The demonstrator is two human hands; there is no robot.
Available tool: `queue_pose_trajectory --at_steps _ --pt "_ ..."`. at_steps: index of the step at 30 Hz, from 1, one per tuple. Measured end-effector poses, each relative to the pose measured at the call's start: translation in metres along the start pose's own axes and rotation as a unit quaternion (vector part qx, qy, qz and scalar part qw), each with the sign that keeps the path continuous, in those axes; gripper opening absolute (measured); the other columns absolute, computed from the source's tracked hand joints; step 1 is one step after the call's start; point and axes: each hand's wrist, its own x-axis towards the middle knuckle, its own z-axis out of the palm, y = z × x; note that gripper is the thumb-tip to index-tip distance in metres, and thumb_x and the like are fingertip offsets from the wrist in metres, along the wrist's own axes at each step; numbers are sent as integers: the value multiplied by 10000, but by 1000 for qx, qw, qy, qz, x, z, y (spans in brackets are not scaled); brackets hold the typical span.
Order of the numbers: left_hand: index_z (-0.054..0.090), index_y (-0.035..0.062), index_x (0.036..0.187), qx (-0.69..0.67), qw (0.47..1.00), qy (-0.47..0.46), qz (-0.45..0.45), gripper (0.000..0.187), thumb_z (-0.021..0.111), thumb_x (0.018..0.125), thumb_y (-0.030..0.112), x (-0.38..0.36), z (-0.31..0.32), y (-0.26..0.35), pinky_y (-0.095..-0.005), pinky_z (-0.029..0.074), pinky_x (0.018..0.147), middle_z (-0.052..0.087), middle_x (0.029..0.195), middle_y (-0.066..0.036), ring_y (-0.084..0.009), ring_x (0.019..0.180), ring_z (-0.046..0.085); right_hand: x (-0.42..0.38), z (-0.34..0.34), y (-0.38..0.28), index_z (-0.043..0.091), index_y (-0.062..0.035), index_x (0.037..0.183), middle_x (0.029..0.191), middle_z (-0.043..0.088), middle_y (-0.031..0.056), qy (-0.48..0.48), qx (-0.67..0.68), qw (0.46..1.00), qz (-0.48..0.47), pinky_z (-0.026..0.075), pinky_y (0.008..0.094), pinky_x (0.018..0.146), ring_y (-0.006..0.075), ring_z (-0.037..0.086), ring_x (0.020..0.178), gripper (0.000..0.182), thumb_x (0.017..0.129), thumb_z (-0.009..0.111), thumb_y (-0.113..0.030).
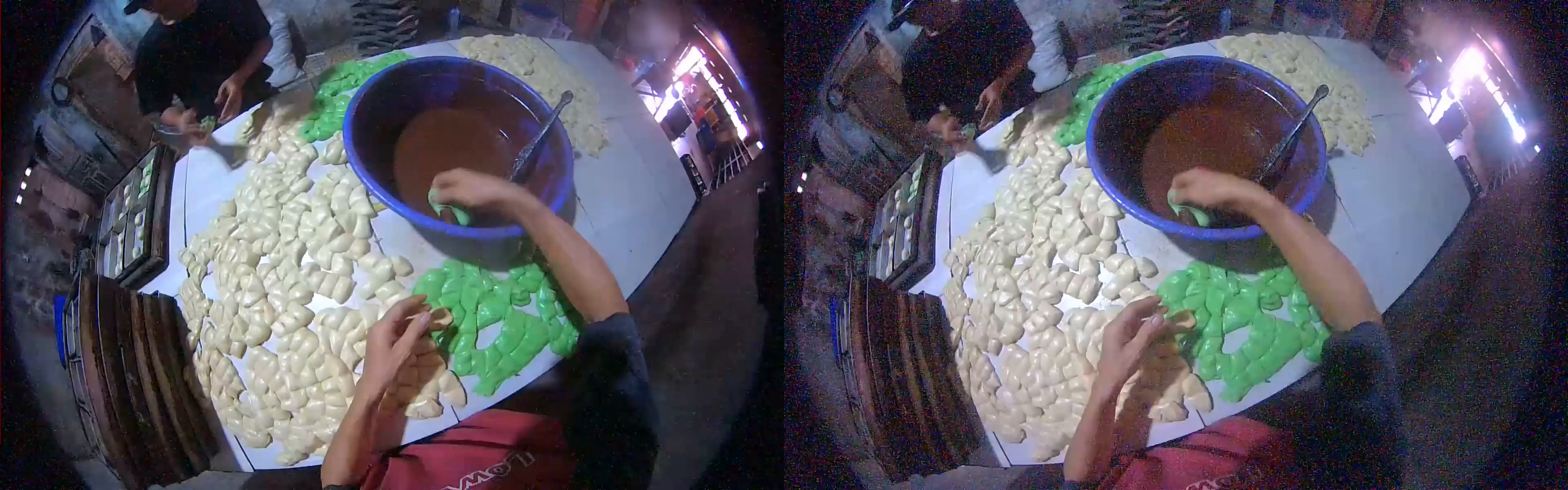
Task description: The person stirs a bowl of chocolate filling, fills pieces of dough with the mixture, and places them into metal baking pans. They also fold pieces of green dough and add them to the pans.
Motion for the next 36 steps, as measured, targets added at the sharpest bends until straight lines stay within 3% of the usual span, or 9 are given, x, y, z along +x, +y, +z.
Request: queue_pose_trajectory --at_steps 2,5,11,15,18,19,24,31,36 --pt "514 -26 1278 15 1000 -7 22 378 577 955 160 7 0 0 -267 500 825 622 1162 -156 -182 990 641 -17 -3 -27 608 -42 917 785 619 32 12 215 976 -3 511 305 655 130 611 711 192 931 558 -226" --pt "504 -22 1292 1 1000 -8 16 417 543 976 247 13 6 17 -293 490 855 608 1200 -145 -200 1019 629 -41 19 -65 575 -59 946 781 612 35 53 405 912 -40 508 262 602 113 607 685 161 939 566 -220" --pt "485 -2 1300 -324 944 32 58 489 465 992 377 -2 -5 33 -412 462 967 523 1305 -111 -221 1126 563 -46 116 -108 538 -70 1050 915 608 3 67 499 857 -108 507 217 684 78 602 779 166 937 568 -190" --pt "558 6 1212 -270 952 126 66 428 500 975 358 -54 -55 36 -401 464 970 613 1161 -92 -196 1063 596 -51 183 -136 541 -63 1111 968 616 8 15 549 831 -91 499 253 763 102 602 871 222 895 561 -111" --pt "582 -29 1177 -258 936 224 86 365 573 953 260 -90 -99 15 -323 511 892 640 1077 -92 -163 945 628 -46 229 -155 561 -50 1125 1030 607 33 17 332 936 -115 462 262 855 133 570 982 348 782 613 -30" --pt "583 -42 1176 -240 932 257 90 360 582 952 240 -102 -111 13 -301 518 876 636 1079 -100 -154 920 628 -55 246 -173 561 -27 1133 1055 603 41 14 388 913 -130 465 284 884 144 569 1019 375 766 634 9" --pt "585 -71 1207 -207 896 383 86 398 648 910 186 -162 -149 26 -245 510 798 664 1028 -76 -130 889 633 -38 320 -215 590 -26 1156 1080 602 116 187 3 916 -354 484 312 893 226 612 993 380 803 719 -82" --pt "626 -21 1169 -82 867 461 171 331 660 896 164 -211 -183 32 -262 541 779 677 1027 -65 -114 883 644 -16 391 -251 679 -38 1016 931 635 102 207 -16 889 -408 505 311 701 223 639 829 184 835 680 -71" --pt "643 1 1156 -168 900 387 103 311 654 899 176 -253 -230 51 -249 558 698 684 993 -58 -106 827 648 -14 405 -274 679 -13 1063 928 638 69 -94 266 935 -213 462 277 658 147 561 759 234 839 674 -83"
